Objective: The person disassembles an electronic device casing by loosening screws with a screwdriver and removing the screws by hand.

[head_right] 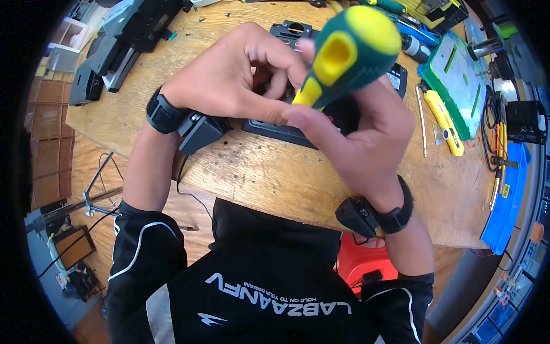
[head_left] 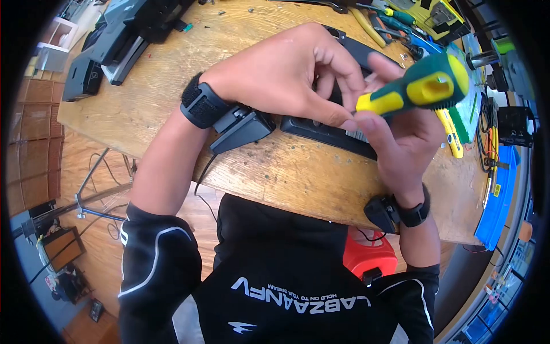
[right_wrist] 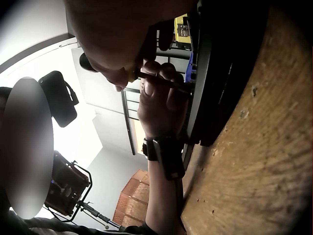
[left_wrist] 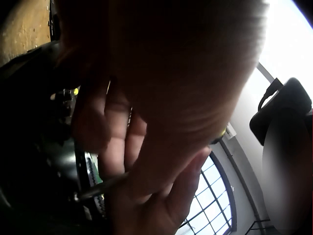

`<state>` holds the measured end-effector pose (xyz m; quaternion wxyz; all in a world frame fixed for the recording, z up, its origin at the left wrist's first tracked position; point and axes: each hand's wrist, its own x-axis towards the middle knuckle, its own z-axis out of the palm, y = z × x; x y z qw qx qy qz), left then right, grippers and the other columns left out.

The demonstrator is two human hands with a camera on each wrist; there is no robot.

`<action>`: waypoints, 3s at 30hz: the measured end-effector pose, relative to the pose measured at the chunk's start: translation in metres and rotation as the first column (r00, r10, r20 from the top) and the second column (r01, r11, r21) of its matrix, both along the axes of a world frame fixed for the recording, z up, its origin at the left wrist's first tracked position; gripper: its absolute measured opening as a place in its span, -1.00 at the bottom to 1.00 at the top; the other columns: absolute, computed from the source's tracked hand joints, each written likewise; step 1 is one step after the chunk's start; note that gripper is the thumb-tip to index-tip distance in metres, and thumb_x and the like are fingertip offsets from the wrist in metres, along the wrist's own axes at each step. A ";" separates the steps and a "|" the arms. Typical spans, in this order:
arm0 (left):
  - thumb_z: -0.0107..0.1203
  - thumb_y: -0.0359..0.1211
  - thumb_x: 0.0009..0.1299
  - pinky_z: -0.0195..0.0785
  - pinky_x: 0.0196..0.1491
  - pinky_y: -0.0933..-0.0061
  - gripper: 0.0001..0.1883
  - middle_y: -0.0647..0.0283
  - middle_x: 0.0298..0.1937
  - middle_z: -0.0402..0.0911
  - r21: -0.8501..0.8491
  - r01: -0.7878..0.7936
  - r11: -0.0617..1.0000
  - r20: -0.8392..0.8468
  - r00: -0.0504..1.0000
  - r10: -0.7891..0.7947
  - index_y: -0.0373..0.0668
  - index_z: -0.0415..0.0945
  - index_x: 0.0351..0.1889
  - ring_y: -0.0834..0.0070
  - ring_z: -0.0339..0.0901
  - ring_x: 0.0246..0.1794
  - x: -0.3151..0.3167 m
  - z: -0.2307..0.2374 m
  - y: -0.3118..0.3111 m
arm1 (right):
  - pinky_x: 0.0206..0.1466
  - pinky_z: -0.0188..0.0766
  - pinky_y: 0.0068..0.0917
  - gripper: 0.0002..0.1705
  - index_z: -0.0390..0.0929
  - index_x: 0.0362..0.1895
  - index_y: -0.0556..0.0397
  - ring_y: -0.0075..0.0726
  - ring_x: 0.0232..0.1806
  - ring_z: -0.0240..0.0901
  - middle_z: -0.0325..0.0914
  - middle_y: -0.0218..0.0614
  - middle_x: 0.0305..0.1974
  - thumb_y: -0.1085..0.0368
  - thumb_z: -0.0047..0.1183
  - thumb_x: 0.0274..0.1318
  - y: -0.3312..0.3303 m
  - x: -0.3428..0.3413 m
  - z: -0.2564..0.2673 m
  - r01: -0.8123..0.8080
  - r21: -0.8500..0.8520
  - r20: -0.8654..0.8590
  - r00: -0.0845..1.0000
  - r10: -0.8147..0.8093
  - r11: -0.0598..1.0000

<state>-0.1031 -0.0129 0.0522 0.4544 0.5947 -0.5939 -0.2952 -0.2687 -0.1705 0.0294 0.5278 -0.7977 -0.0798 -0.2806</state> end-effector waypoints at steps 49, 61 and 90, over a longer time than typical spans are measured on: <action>0.48 -0.40 0.28 0.21 -0.49 0.68 -0.83 0.45 -0.58 0.58 -0.006 0.009 1.000 0.004 1.000 -0.009 -0.26 0.70 -0.41 0.76 0.39 -0.60 0.007 -0.011 -0.001 | 0.36 0.44 -0.27 -0.29 0.40 0.31 0.32 -0.22 0.25 0.53 0.55 -0.04 0.24 0.48 0.41 0.08 -0.009 -0.001 -0.008 -0.008 -0.120 0.049 0.999 0.014 0.993; 0.51 -0.32 0.26 0.14 -0.54 0.58 -0.67 0.41 -0.67 0.50 -0.104 -0.006 0.995 0.126 0.992 0.019 -0.25 0.58 -0.58 0.72 0.35 -0.65 0.002 -0.004 -0.003 | 0.31 0.50 -0.27 -0.35 0.44 0.29 0.34 -0.24 0.18 0.61 0.57 0.03 0.24 0.41 0.39 0.16 -0.011 -0.004 -0.010 0.004 -0.094 0.026 1.000 -0.002 0.996; 0.45 -0.47 0.30 0.10 -0.52 0.67 -0.83 0.51 -0.58 0.55 0.098 0.052 0.994 -0.321 0.947 -0.018 -0.24 0.76 -0.17 0.85 0.27 -0.60 0.002 0.016 0.007 | 0.35 0.41 -0.27 -0.27 0.34 0.38 0.38 -0.20 0.25 0.52 0.51 0.07 0.28 0.29 0.33 0.23 -0.007 -0.001 -0.005 -0.020 -0.020 -0.040 0.999 0.019 1.000</action>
